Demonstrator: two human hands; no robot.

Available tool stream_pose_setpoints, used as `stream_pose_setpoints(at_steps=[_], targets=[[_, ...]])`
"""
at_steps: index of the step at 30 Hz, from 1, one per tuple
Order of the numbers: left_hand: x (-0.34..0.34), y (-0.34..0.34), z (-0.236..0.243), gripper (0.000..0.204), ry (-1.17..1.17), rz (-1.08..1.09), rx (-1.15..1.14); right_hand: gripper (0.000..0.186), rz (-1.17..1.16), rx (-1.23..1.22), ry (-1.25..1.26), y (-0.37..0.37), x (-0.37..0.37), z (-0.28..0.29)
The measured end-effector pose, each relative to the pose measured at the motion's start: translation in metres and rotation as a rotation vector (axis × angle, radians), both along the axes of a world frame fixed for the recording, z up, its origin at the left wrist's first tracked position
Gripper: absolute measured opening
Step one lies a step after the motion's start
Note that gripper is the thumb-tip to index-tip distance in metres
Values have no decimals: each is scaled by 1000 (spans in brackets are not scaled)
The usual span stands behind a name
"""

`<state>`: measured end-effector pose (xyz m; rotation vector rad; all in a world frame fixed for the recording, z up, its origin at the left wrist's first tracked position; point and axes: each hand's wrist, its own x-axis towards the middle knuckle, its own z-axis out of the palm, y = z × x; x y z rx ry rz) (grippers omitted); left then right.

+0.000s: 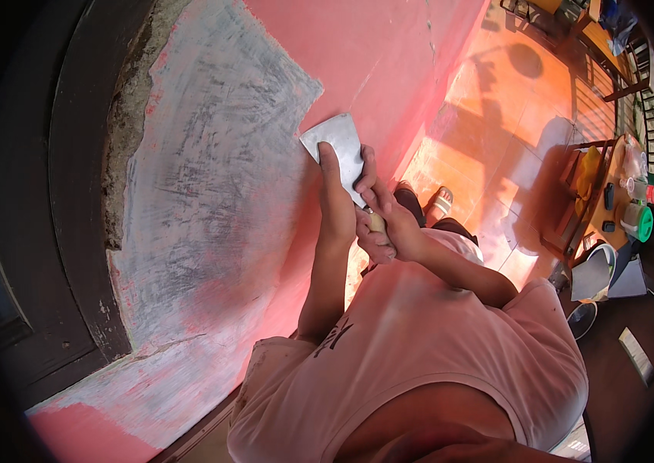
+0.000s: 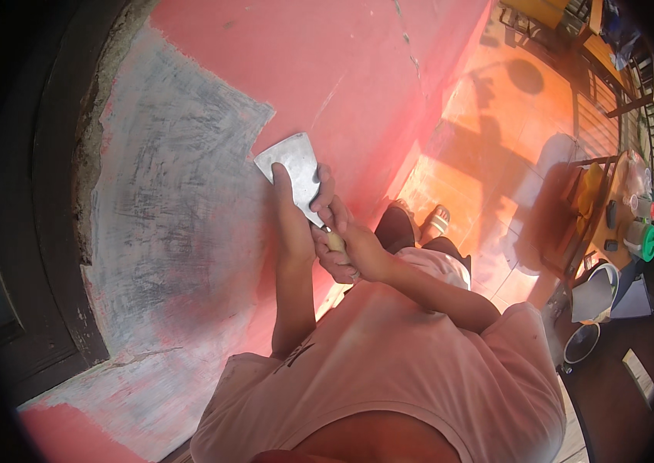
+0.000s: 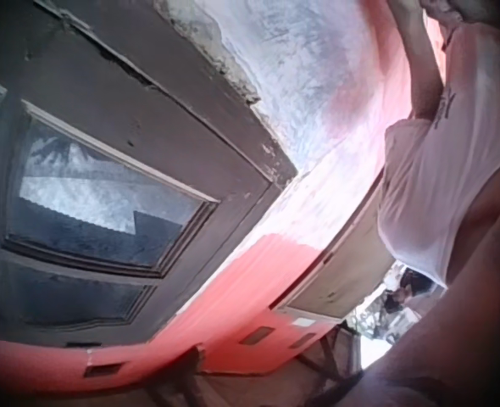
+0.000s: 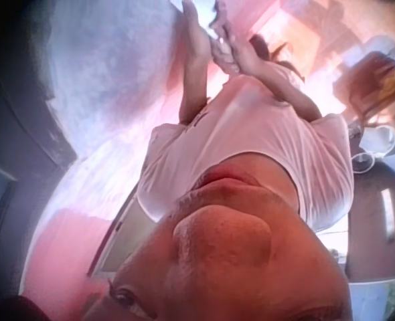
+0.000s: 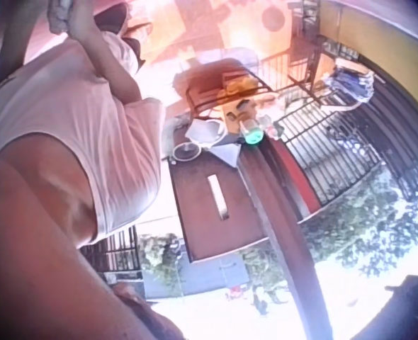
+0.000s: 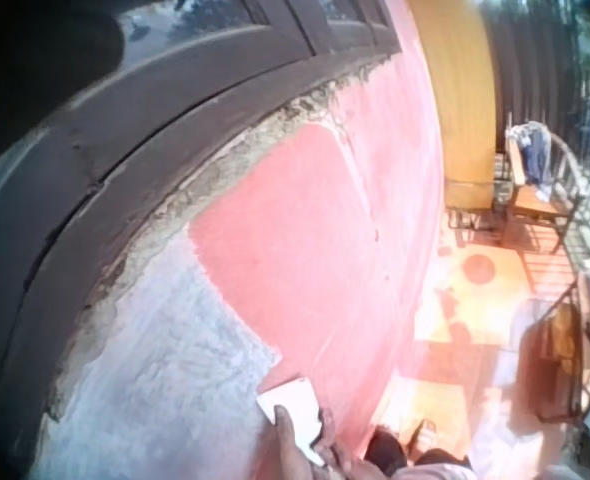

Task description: The person scrapes a pink-painted wall with a metal scraper, removing loose paint and surface material. The person repeatedly wipes the scraper on the wall and continues scraping different sections.

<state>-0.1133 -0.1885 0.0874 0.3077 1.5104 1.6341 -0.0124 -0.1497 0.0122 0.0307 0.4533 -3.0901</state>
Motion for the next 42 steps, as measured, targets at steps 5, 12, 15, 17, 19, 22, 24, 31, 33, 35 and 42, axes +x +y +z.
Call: stream_pose_setpoints(at_steps=[5,12,15,17,19,22,24,31,33,35,42], targets=[[-6,6,-3,79,-72,-28,116,43,-150,80,-47,4,-5,12],[-4,6,-6,76,-47,-14,174,22,-40,129,-15,14,0,11],[-7,14,6,76,-57,-17,188,20,-61,138,-92,20,-4,25],[-4,7,-9,79,-97,-37,196,24,-67,90,-127,14,2,23],[0,5,-17,78,-103,-45,178,30,-106,19,-161,3,8,5],[2,2,-17,76,-146,-20,148,40,-48,76,-164,5,7,8],[-2,-1,-20,75,-168,-48,135,38,-40,14,-150,1,9,3],[-11,6,4,75,-70,-75,44,36,-75,-3,-75,-10,-8,-3],[-10,4,1,73,-87,-77,70,38,-67,-22,-100,-8,-9,2],[-7,-5,-9,73,-142,-74,81,33,-60,-102,-84,-12,-6,2],[-12,8,2,71,-115,-88,152,47,-134,29,-165,3,-15,26]])
